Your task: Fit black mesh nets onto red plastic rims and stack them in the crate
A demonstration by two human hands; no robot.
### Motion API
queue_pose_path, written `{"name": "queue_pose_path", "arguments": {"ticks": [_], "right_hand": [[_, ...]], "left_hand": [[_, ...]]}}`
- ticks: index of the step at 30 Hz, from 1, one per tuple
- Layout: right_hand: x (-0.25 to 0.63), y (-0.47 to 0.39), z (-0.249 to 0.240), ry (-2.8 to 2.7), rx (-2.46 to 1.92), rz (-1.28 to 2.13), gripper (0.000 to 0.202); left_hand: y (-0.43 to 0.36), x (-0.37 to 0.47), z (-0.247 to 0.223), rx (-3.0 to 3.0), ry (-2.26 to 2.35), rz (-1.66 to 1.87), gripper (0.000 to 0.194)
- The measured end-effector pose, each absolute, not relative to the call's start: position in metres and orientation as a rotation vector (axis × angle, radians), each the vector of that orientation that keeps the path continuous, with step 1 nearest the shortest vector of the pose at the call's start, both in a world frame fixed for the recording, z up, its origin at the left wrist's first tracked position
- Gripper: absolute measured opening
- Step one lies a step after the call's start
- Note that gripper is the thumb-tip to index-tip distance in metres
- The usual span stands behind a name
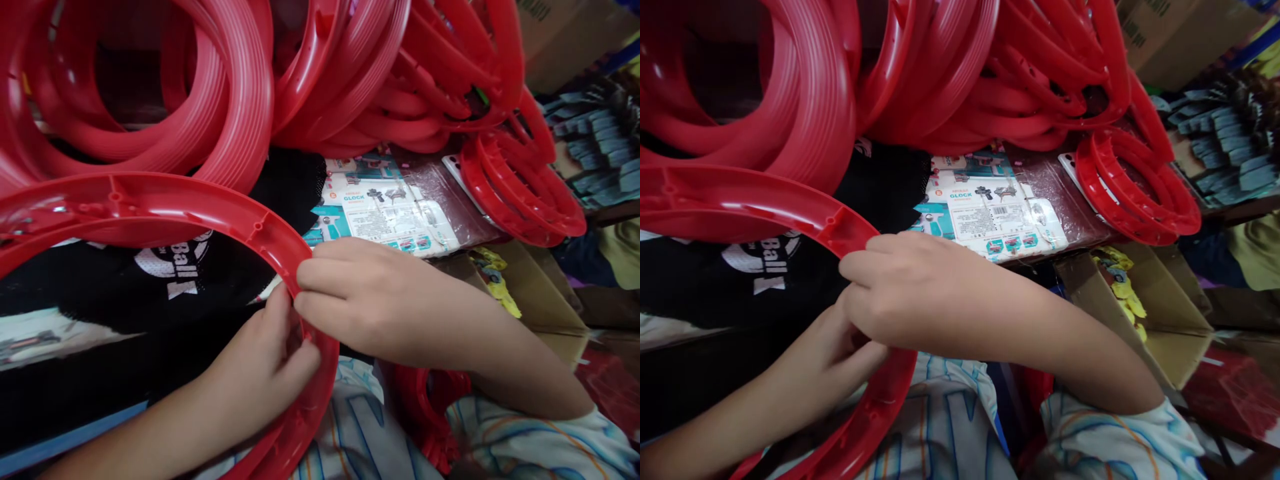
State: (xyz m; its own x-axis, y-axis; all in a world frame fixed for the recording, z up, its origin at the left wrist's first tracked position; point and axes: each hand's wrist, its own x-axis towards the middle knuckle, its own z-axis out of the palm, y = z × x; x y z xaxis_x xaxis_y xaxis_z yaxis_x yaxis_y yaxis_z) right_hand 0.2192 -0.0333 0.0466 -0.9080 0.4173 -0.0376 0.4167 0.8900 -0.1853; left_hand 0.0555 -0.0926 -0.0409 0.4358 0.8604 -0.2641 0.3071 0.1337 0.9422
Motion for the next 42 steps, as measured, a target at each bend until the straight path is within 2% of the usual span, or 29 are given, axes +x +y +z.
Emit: {"name": "queue_pose_path", "arguments": {"ticks": [5, 12, 16, 21, 26, 32, 42], "right_hand": [[0.214, -0.026, 0.038, -3.014, -0.697, 0.311, 0.021], [0.218, -0.023, 0.02, -2.995, -0.798, 0.242, 0.016], [0.218, -0.027, 0.022, -2.919, -0.836, 0.092, 0.017], [0.219, -0.027, 0.035, -2.952, -0.78, -0.094, 0.024], [0.212, -0.022, 0.046, -3.06, -0.586, -0.04, 0.027], [0.207, -0.012, 0.05, -3.076, -0.638, 0.08, 0.031], [0.201, 0.001, 0.059, -3.182, -0.587, 0.22, 0.018]], "left_hand": [[-0.093, 0.053, -0.042, 1.4, 1.092, 0.506, 0.019], [-0.091, 0.056, -0.044, 1.094, 0.92, 0.675, 0.039], [-0.084, 0.063, -0.042, 0.955, 0.988, 0.853, 0.014], [-0.08, 0.063, -0.042, 1.123, 1.004, 0.766, 0.006], [-0.078, 0.061, -0.037, 1.273, 1.013, 0.718, 0.007], [-0.082, 0.059, -0.037, 1.369, 1.052, 0.716, 0.009], [-0.084, 0.058, -0.039, 1.339, 1.007, 0.614, 0.009]]}}
